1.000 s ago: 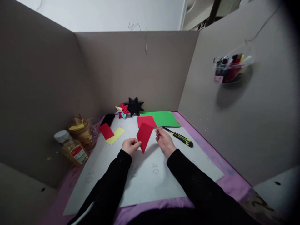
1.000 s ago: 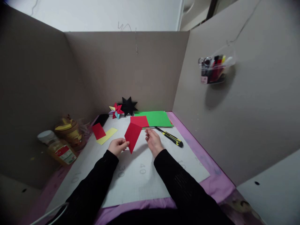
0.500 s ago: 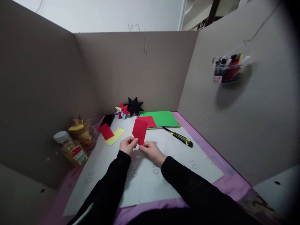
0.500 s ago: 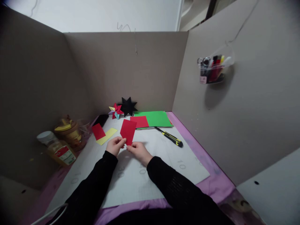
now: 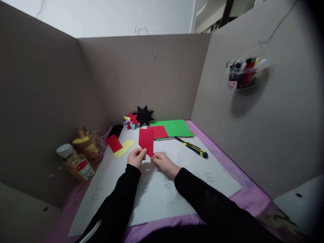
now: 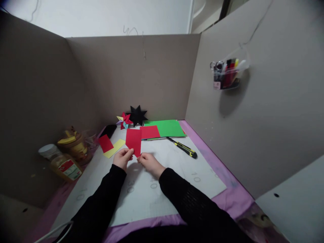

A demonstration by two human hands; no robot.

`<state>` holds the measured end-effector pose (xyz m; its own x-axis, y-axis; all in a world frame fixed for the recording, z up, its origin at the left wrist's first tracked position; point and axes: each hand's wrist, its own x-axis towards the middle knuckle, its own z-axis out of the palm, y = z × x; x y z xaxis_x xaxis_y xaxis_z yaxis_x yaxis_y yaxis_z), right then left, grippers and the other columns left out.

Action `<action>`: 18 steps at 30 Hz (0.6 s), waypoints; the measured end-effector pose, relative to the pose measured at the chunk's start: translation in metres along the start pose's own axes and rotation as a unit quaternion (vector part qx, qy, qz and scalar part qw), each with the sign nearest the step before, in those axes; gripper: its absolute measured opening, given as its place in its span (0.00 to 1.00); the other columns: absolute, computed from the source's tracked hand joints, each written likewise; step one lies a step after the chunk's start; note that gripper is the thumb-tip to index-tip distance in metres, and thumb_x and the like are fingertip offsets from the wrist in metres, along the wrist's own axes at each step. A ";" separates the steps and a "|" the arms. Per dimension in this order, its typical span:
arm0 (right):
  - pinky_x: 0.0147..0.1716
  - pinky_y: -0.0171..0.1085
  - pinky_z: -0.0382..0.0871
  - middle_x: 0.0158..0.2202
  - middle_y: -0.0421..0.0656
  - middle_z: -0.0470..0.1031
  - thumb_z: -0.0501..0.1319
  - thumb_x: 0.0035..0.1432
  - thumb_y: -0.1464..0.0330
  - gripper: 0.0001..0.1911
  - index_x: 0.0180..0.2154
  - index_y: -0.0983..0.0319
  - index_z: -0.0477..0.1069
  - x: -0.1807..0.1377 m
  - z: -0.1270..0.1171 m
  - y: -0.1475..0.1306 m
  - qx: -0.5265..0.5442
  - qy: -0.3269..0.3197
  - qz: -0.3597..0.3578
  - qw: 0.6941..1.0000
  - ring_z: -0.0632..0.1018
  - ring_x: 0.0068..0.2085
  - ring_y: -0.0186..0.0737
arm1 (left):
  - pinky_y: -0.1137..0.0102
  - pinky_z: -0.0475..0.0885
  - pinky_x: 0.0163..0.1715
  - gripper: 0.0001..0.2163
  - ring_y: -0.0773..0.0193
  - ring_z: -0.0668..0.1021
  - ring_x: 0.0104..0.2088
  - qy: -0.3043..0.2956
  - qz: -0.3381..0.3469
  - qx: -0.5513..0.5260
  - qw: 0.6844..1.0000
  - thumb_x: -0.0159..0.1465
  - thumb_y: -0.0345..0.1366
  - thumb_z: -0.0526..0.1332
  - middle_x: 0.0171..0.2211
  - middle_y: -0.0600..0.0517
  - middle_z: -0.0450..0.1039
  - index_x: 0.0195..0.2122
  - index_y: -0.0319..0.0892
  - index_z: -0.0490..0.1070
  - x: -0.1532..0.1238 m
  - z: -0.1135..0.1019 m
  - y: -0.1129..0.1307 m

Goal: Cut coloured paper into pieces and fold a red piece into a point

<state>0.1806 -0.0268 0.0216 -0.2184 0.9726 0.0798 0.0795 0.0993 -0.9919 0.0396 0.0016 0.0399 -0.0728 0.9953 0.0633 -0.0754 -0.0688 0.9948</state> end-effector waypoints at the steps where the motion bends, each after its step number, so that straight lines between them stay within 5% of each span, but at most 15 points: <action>1: 0.20 0.31 0.51 0.19 0.34 0.60 0.56 0.53 0.63 0.11 0.24 0.63 0.63 0.000 -0.001 0.000 -0.004 -0.003 -0.003 1.000 0.59 0.20 0.28 | 0.76 0.66 0.20 0.14 0.72 0.68 0.18 0.000 0.000 -0.003 1.000 0.46 0.43 0.67 0.15 0.57 0.66 0.21 0.37 0.68 0.000 0.000 0.001; 7: 0.26 0.31 0.57 0.21 0.37 0.66 0.58 0.49 0.67 0.07 0.23 0.64 0.67 -0.002 -0.004 0.004 -0.034 -0.040 -0.019 0.998 0.65 0.24 0.31 | 0.77 0.65 0.20 0.14 0.74 0.67 0.18 0.061 0.016 -0.044 0.997 0.47 0.43 0.66 0.17 0.58 0.65 0.21 0.38 0.67 0.010 -0.011 0.004; 14: 0.25 0.32 0.55 0.23 0.38 0.69 0.65 0.44 0.60 0.14 0.28 0.65 0.70 0.006 -0.007 0.006 0.148 0.073 -0.039 0.986 0.64 0.24 0.30 | 0.75 0.65 0.19 0.15 0.71 0.67 0.18 -0.145 0.001 0.106 0.984 0.47 0.46 0.64 0.15 0.57 0.64 0.20 0.38 0.66 0.002 -0.002 -0.002; 18: 0.20 0.32 0.47 0.16 0.34 0.62 0.68 0.39 0.63 0.14 0.22 0.64 0.67 0.007 -0.008 0.008 0.197 0.123 -0.003 0.973 0.56 0.19 0.27 | 0.74 0.64 0.21 0.15 0.70 0.67 0.19 -0.188 0.007 0.155 0.970 0.49 0.48 0.61 0.16 0.57 0.65 0.23 0.38 0.68 -0.005 0.004 -0.005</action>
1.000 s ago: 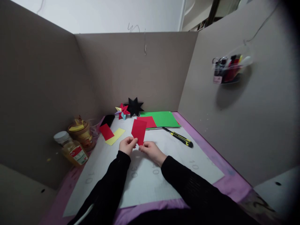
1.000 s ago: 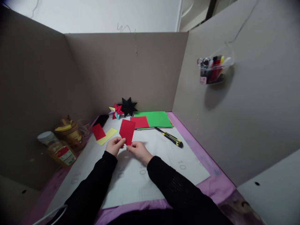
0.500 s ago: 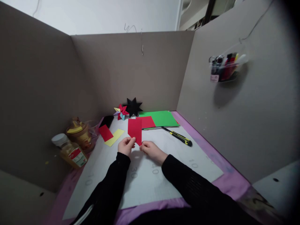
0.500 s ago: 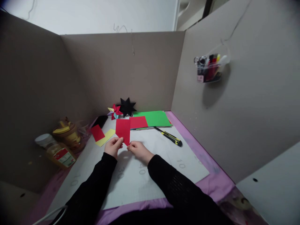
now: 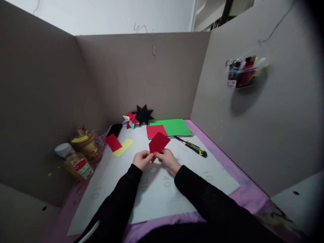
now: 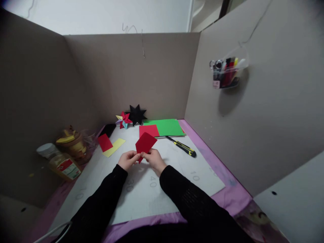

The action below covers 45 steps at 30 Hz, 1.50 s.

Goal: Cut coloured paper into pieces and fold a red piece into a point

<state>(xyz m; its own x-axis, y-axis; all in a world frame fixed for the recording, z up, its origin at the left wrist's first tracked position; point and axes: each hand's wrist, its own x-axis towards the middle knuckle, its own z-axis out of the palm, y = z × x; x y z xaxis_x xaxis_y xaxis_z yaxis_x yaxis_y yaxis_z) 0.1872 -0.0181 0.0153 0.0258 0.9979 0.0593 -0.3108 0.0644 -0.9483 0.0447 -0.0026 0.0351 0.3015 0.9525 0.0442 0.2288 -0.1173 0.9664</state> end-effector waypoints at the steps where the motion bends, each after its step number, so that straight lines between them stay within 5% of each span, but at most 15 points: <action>1: 0.19 0.32 0.46 0.16 0.33 0.61 0.68 0.38 0.63 0.14 0.21 0.64 0.66 0.000 0.000 0.001 0.014 0.011 0.009 1.000 0.55 0.18 0.26 | 0.74 0.63 0.21 0.15 0.70 0.67 0.18 -0.010 0.004 0.018 1.000 0.49 0.48 0.61 0.16 0.56 0.65 0.22 0.38 0.68 0.000 0.001 -0.001; 6: 0.18 0.32 0.45 0.16 0.34 0.63 0.69 0.37 0.59 0.18 0.22 0.64 0.66 0.003 -0.001 0.002 0.054 0.021 0.025 0.998 0.56 0.17 0.25 | 0.74 0.59 0.21 0.16 0.69 0.66 0.19 -0.025 0.034 0.114 0.993 0.52 0.47 0.59 0.15 0.55 0.65 0.18 0.38 0.68 -0.004 0.003 -0.002; 11: 0.17 0.31 0.47 0.13 0.34 0.59 0.68 0.38 0.53 0.23 0.16 0.63 0.61 0.016 -0.020 -0.012 0.066 0.076 -0.003 0.995 0.58 0.17 0.26 | 0.74 0.59 0.21 0.16 0.70 0.66 0.18 -0.031 0.027 0.086 0.995 0.52 0.47 0.59 0.15 0.55 0.67 0.17 0.39 0.66 -0.006 0.003 0.001; 17: 0.16 0.28 0.49 0.22 0.36 0.67 0.70 0.35 0.57 0.20 0.26 0.63 0.69 0.029 -0.055 -0.038 0.147 0.162 -0.036 0.975 0.61 0.19 0.25 | 0.74 0.58 0.20 0.16 0.69 0.66 0.18 -0.023 0.016 0.111 0.993 0.52 0.47 0.58 0.15 0.55 0.66 0.17 0.41 0.63 -0.003 0.000 -0.003; 20: 0.18 0.29 0.52 0.27 0.37 0.70 0.68 0.39 0.56 0.20 0.32 0.61 0.69 0.023 -0.044 -0.030 0.167 0.112 -0.037 0.979 0.64 0.22 0.26 | 0.74 0.58 0.20 0.16 0.69 0.66 0.18 -0.012 0.021 0.125 0.992 0.52 0.47 0.58 0.15 0.56 0.66 0.17 0.41 0.63 -0.003 0.000 -0.005; 23: 0.19 0.30 0.51 0.21 0.36 0.67 0.71 0.36 0.59 0.19 0.26 0.62 0.67 0.013 -0.019 -0.011 0.112 0.029 0.022 0.993 0.63 0.21 0.27 | 0.74 0.58 0.20 0.16 0.69 0.66 0.18 -0.017 0.031 0.128 0.991 0.53 0.47 0.58 0.14 0.56 0.65 0.17 0.40 0.64 -0.004 0.001 -0.005; 27: 0.18 0.32 0.47 0.14 0.33 0.58 0.69 0.36 0.56 0.23 0.18 0.62 0.59 0.011 -0.006 -0.002 0.072 0.059 0.031 0.995 0.57 0.17 0.26 | 0.73 0.61 0.21 0.15 0.67 0.69 0.19 -0.008 0.037 0.128 0.991 0.53 0.47 0.58 0.16 0.54 0.68 0.19 0.39 0.68 -0.002 0.000 -0.007; 32: 0.20 0.32 0.49 0.15 0.33 0.59 0.70 0.34 0.56 0.24 0.19 0.61 0.57 0.021 -0.031 -0.016 0.100 0.141 -0.012 0.985 0.58 0.19 0.27 | 0.72 0.64 0.25 0.13 0.65 0.72 0.22 0.057 0.053 0.167 0.983 0.53 0.44 0.59 0.19 0.52 0.72 0.21 0.40 0.73 -0.003 -0.002 -0.003; 37: 0.20 0.33 0.47 0.14 0.33 0.58 0.68 0.38 0.56 0.21 0.18 0.62 0.60 0.018 -0.031 -0.013 0.016 0.077 -0.016 0.997 0.57 0.19 0.28 | 0.72 0.67 0.27 0.11 0.63 0.75 0.29 0.152 0.092 0.116 0.977 0.53 0.43 0.60 0.29 0.49 0.77 0.29 0.41 0.76 -0.007 -0.003 0.007; 45: 0.21 0.34 0.46 0.14 0.33 0.58 0.67 0.40 0.59 0.18 0.17 0.63 0.63 0.005 -0.012 -0.005 -0.058 0.006 -0.015 0.998 0.56 0.19 0.28 | 0.72 0.69 0.24 0.15 0.63 0.75 0.27 0.145 0.047 0.037 0.988 0.51 0.45 0.62 0.27 0.49 0.77 0.32 0.39 0.76 -0.005 -0.004 0.006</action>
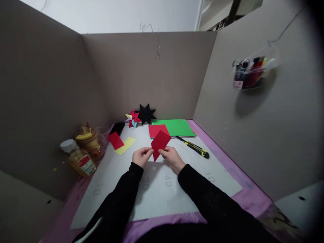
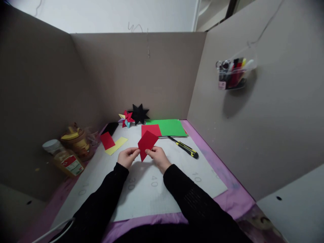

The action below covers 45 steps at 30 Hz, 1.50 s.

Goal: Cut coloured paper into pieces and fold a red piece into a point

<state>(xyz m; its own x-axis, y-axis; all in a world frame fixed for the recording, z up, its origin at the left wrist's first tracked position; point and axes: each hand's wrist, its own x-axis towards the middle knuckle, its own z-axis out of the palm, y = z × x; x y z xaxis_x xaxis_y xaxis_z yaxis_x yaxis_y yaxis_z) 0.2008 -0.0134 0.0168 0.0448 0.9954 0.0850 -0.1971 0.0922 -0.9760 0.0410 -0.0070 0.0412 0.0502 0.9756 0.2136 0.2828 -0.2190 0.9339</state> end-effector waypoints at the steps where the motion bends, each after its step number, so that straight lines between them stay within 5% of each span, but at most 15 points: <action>1: 0.21 0.34 0.46 0.14 0.33 0.58 0.67 0.40 0.59 0.17 0.17 0.63 0.63 0.000 0.000 0.000 -0.001 -0.002 0.002 1.000 0.55 0.19 0.28 | 0.72 0.68 0.23 0.15 0.63 0.75 0.26 0.003 -0.003 -0.002 1.000 0.51 0.45 0.62 0.26 0.49 0.76 0.31 0.39 0.76 0.000 0.000 -0.001; 21: 0.22 0.33 0.46 0.17 0.35 0.61 0.65 0.45 0.56 0.18 0.22 0.65 0.68 -0.004 0.000 -0.001 0.005 -0.098 -0.002 0.995 0.55 0.20 0.28 | 0.75 0.63 0.17 0.14 0.71 0.68 0.18 -0.115 -0.072 -0.107 0.985 0.46 0.45 0.66 0.17 0.54 0.69 0.25 0.37 0.73 -0.001 0.001 0.006; 32: 0.22 0.31 0.53 0.21 0.39 0.70 0.66 0.43 0.58 0.16 0.27 0.66 0.71 -0.006 0.004 -0.001 0.025 -0.038 0.008 0.999 0.62 0.21 0.29 | 0.76 0.63 0.16 0.11 0.71 0.68 0.17 -0.112 -0.079 -0.108 0.985 0.47 0.42 0.65 0.15 0.56 0.67 0.23 0.38 0.71 -0.002 0.002 0.002; 41: 0.31 0.35 0.62 0.30 0.44 0.76 0.67 0.43 0.62 0.16 0.31 0.67 0.74 -0.009 0.002 -0.006 0.008 -0.093 0.036 0.995 0.71 0.28 0.35 | 0.77 0.60 0.15 0.12 0.73 0.65 0.16 0.004 -0.081 -0.103 0.991 0.50 0.43 0.63 0.17 0.55 0.67 0.25 0.37 0.71 0.009 -0.010 0.002; 45: 0.30 0.34 0.63 0.30 0.44 0.76 0.67 0.43 0.59 0.18 0.32 0.66 0.73 -0.007 0.004 -0.005 0.038 -0.068 0.032 0.996 0.72 0.28 0.35 | 0.77 0.61 0.16 0.15 0.68 0.72 0.23 -0.050 -0.102 -0.172 0.978 0.48 0.45 0.64 0.25 0.52 0.72 0.30 0.38 0.70 0.010 -0.009 0.000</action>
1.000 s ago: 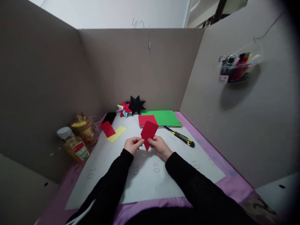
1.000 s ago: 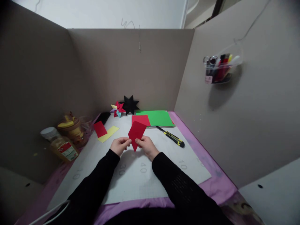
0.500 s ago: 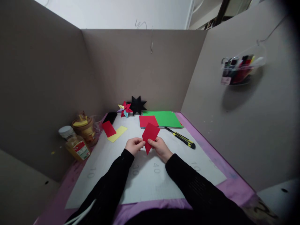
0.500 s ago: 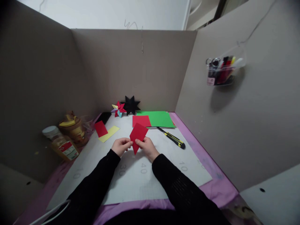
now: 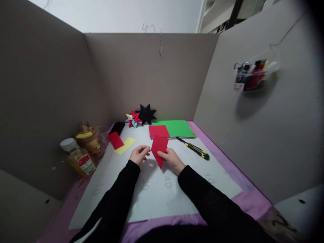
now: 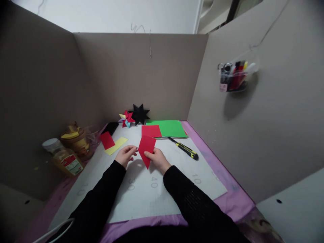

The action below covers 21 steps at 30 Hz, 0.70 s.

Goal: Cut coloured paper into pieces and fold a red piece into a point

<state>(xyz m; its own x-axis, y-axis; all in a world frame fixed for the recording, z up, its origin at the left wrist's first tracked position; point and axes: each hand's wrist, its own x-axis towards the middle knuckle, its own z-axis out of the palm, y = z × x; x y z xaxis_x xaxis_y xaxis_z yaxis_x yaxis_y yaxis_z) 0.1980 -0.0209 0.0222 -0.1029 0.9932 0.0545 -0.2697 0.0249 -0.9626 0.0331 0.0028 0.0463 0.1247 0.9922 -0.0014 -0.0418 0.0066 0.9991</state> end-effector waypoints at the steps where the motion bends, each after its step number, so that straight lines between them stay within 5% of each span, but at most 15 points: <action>1: 0.30 0.34 0.63 0.30 0.44 0.76 0.66 0.44 0.57 0.19 0.33 0.66 0.73 0.001 0.001 0.000 0.012 0.006 -0.008 1.000 0.72 0.28 0.35 | 0.78 0.62 0.17 0.17 0.68 0.73 0.24 -0.026 -0.014 -0.012 0.999 0.48 0.46 0.65 0.27 0.51 0.72 0.31 0.38 0.70 -0.001 0.001 -0.001; 9: 0.17 0.31 0.57 0.18 0.40 0.69 0.54 0.48 0.42 0.30 0.30 0.64 0.69 0.002 0.004 0.002 0.030 0.091 0.030 0.995 0.66 0.18 0.32 | 0.79 0.61 0.17 0.20 0.71 0.72 0.24 -0.084 -0.058 -0.064 0.993 0.47 0.47 0.66 0.29 0.52 0.72 0.36 0.39 0.69 -0.006 0.008 -0.002; 21: 0.15 0.31 0.55 0.13 0.38 0.65 0.52 0.46 0.40 0.31 0.23 0.63 0.66 0.000 0.011 0.003 0.059 0.124 0.039 0.990 0.64 0.16 0.31 | 0.78 0.63 0.16 0.22 0.68 0.73 0.26 -0.140 -0.004 -0.004 0.990 0.51 0.49 0.63 0.30 0.52 0.70 0.41 0.39 0.67 -0.009 0.015 -0.005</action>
<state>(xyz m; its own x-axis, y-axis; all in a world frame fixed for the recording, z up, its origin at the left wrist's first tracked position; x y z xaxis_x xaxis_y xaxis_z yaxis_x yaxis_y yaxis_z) 0.1867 -0.0218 0.0220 0.1060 0.9894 -0.0994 -0.3824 -0.0517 -0.9226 0.0470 -0.0080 0.0417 0.3954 0.9185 0.0029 -0.0472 0.0172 0.9987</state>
